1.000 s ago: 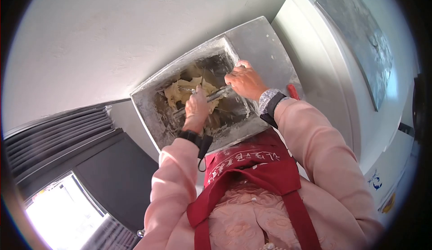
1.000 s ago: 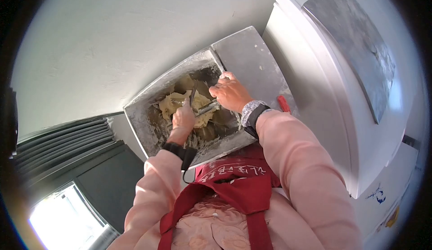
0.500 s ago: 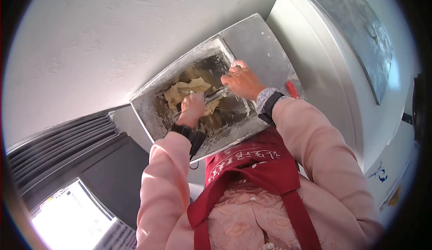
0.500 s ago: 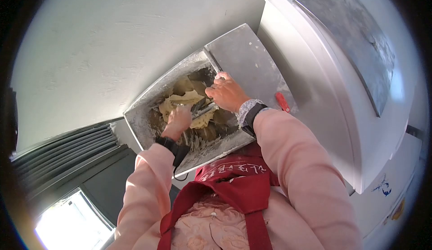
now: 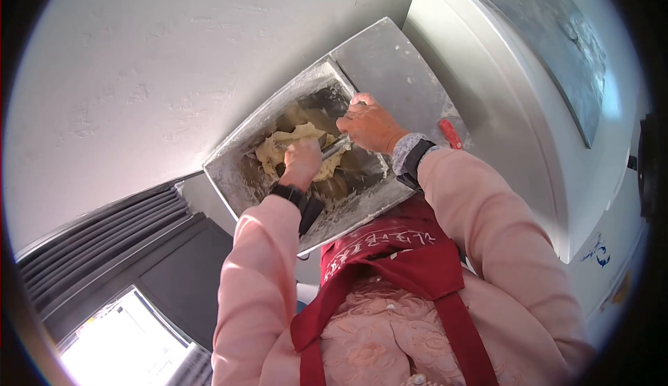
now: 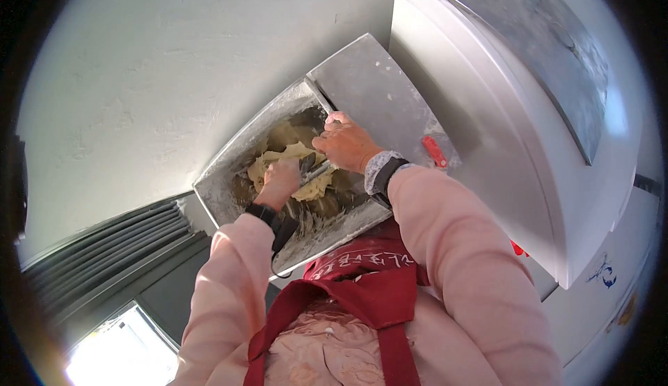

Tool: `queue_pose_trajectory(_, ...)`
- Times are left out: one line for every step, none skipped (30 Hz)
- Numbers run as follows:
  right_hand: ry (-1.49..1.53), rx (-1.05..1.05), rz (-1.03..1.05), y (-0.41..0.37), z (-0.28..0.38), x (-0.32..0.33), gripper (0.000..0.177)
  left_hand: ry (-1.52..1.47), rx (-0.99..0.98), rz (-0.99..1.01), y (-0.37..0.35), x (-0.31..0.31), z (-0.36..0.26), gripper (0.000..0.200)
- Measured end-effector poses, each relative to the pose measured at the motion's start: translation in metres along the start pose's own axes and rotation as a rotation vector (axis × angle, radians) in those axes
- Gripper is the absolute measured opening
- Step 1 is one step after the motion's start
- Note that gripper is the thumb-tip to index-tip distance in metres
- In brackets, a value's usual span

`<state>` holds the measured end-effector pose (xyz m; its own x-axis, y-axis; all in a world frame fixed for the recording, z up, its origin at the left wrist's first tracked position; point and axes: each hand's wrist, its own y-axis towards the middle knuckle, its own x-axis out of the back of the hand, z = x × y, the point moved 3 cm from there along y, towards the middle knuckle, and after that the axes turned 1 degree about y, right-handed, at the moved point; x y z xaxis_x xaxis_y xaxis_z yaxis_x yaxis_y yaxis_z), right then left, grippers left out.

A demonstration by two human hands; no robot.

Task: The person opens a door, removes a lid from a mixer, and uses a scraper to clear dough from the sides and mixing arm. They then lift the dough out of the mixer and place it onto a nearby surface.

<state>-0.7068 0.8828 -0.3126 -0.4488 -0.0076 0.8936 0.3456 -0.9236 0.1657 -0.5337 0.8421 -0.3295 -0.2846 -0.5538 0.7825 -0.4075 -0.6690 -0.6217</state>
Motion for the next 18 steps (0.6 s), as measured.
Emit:
queue_pose_trajectory(-0.013, 0.017, -0.041, -0.001, -0.002, -0.003, 0.008, 0.019, 0.026, -0.017, 0.008, -0.001, 0.000, 0.020)
queue_pose_trajectory(-0.013, 0.016, -0.040, 0.000, -0.001, -0.001, 0.008, 0.038, 0.053, -0.030, 0.013, -0.003, 0.000, 0.019)
queue_pose_trajectory(-0.014, 0.004, -0.024, 0.001, 0.000, 0.000, 0.005, 0.038, 0.052, -0.026, 0.011, -0.007, 0.003, 0.019)
queue_pose_trajectory(-0.014, -0.010, -0.010, 0.001, 0.001, 0.001, 0.006, -0.016, 0.055, -0.093, 0.007, -0.009, 0.009, 0.019)
queue_pose_trajectory(-0.011, -0.012, -0.012, 0.000, 0.002, 0.003, 0.006, -0.067, 0.060, -0.163, 0.001, -0.009, 0.013, 0.020)
queue_pose_trajectory(0.018, -0.020, 0.007, 0.000, 0.003, 0.004, 0.007, -0.063, 0.063, -0.163, -0.006, -0.012, 0.015, 0.020)
queue_pose_trajectory(0.044, -0.026, 0.024, 0.001, 0.002, 0.006, 0.007, -0.100, 0.100, -0.182, -0.015, -0.014, 0.018, 0.023)
queue_pose_trajectory(0.043, -0.024, 0.020, 0.002, 0.002, 0.007, 0.007, -0.138, 0.136, -0.200, -0.024, -0.016, 0.020, 0.026)
queue_pose_trajectory(0.051, -0.026, 0.022, 0.001, 0.002, 0.007, 0.007, -0.211, 0.134, -0.223, -0.038, -0.012, 0.022, 0.031)
queue_pose_trajectory(0.060, -0.028, 0.024, 0.001, 0.002, 0.006, 0.007, -0.210, 0.135, -0.224, -0.052, -0.009, 0.021, 0.031)
queue_pose_trajectory(0.060, -0.024, 0.022, 0.000, 0.003, 0.004, 0.007, -0.257, 0.156, -0.251, -0.069, -0.002, 0.020, 0.032)
queue_pose_trajectory(0.052, -0.021, 0.003, -0.001, 0.002, 0.002, 0.007, -0.306, 0.179, -0.281, -0.083, -0.001, 0.021, 0.033)
queue_pose_trajectory(0.044, -0.016, -0.016, 0.000, 0.001, 0.001, 0.007, -0.309, 0.186, -0.288, -0.095, -0.005, 0.022, 0.033)
queue_pose_trajectory(0.043, -0.006, -0.017, 0.000, 0.002, 0.000, 0.007, -0.320, 0.159, -0.344, -0.107, -0.008, 0.022, 0.036)
queue_pose_trajectory(0.049, -0.013, -0.009, 0.000, 0.002, 0.000, 0.007, -0.329, 0.132, -0.401, -0.118, -0.012, 0.023, 0.039)
queue_pose_trajectory(0.053, -0.019, -0.001, 0.001, 0.001, 0.000, 0.007, -0.333, 0.138, -0.407, -0.126, -0.016, 0.023, 0.039)
queue_pose_trajectory(0.051, -0.010, 0.000, 0.001, 0.001, -0.001, 0.007, -0.331, 0.138, -0.378, -0.134, -0.022, 0.023, 0.041)
queue_pose_trajectory(0.042, -0.009, -0.005, 0.000, 0.001, -0.002, 0.007, -0.330, 0.138, -0.349, -0.139, -0.027, 0.022, 0.044)
